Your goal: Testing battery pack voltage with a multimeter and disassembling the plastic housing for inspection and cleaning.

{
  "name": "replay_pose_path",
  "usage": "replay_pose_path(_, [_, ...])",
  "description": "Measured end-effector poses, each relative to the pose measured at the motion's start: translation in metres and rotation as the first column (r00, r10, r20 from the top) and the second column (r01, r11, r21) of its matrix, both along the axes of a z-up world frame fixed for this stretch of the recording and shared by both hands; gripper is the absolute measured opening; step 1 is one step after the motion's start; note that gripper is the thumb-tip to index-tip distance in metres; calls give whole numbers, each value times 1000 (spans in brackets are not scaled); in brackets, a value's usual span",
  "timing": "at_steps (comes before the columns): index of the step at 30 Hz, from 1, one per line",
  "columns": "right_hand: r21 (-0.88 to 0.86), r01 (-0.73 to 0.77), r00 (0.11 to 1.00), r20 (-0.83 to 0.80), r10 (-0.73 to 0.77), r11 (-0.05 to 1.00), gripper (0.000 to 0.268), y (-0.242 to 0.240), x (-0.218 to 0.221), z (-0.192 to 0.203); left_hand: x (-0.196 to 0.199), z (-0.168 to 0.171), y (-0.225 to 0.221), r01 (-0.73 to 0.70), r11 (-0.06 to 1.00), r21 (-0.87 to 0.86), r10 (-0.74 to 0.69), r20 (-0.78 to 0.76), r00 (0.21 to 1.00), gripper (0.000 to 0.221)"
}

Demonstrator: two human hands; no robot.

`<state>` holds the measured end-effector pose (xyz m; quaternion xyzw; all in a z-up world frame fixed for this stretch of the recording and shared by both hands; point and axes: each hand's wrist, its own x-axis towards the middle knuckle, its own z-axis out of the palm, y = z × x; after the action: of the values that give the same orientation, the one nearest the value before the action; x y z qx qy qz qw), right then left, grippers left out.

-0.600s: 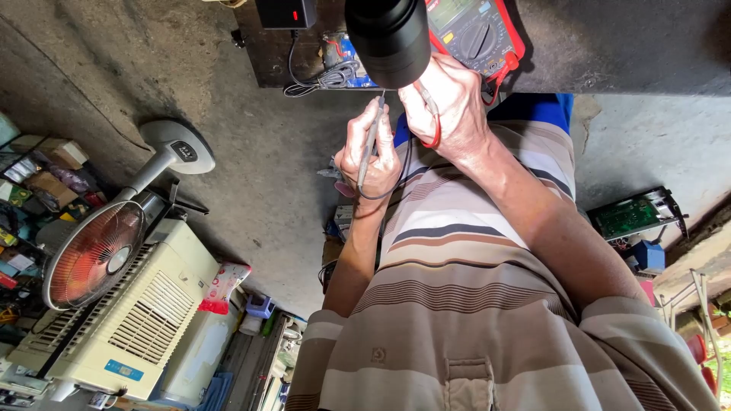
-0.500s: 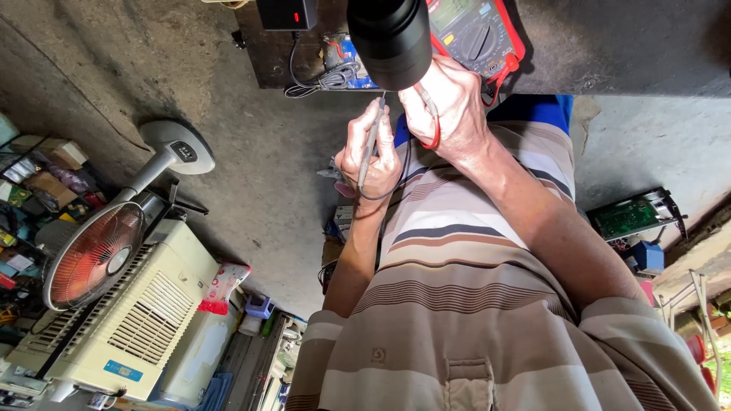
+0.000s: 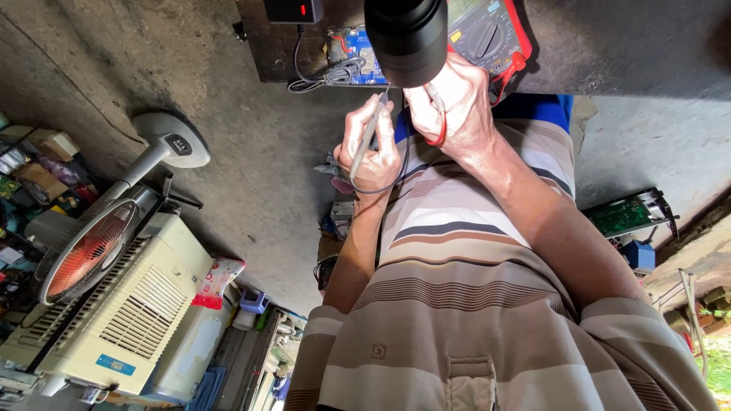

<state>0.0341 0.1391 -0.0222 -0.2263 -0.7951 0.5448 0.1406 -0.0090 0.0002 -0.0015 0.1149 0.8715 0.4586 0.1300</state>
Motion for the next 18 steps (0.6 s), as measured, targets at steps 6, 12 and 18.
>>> replay_pose_path(6, [3,15,1000,21,-15,1000,27,-1,4,-6,-2,-7,-6,21,985,171,-44,133,990,18])
replay_pose_path(12, [9,29,999,37,-29,1000,29,-1,6,-9,-2,-8,-1,10,980,200,-40,146,988,18])
replay_pose_path(18, [14,44,998,53,-45,999,30,-2,6,-14,-1,-12,-2,-8,986,167,-21,175,984,19])
